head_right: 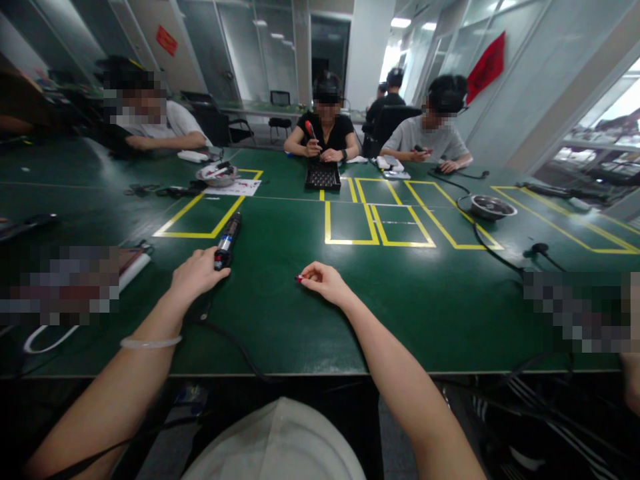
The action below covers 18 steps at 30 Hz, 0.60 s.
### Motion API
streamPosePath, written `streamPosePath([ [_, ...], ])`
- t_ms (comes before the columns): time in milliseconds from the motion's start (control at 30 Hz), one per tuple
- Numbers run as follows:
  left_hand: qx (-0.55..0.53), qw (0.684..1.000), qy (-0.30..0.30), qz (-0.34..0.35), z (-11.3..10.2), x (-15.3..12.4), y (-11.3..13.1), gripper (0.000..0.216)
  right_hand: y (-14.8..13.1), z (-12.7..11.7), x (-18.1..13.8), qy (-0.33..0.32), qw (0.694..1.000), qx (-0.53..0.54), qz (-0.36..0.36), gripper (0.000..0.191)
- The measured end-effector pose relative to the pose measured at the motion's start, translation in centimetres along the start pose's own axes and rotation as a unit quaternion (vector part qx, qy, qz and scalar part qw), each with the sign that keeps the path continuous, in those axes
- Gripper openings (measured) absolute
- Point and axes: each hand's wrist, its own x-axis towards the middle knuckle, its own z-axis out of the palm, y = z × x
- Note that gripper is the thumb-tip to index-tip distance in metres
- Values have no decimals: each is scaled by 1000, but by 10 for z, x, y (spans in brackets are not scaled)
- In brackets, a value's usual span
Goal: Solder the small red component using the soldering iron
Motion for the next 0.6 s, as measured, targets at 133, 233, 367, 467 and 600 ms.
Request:
streamPosePath([
  [133,-3,999,9,52,0,-17,37,63,0,0,0,7,1000,-26,-6,25],
  [233,-2,995,14,95,-1,-29,66,60,0,0,0,9,999,-31,-6,26],
  [367,7,987,20,158,-2,-40,101,56,-1,1,0,26,998,-59,-9,26],
  [467,9,980,19,198,-1,-45,122,54,-1,-1,0,70,993,-90,-26,26],
  [600,-5,972,16,233,1,-50,140,56,-3,-5,-1,91,982,-148,-71,16],
])
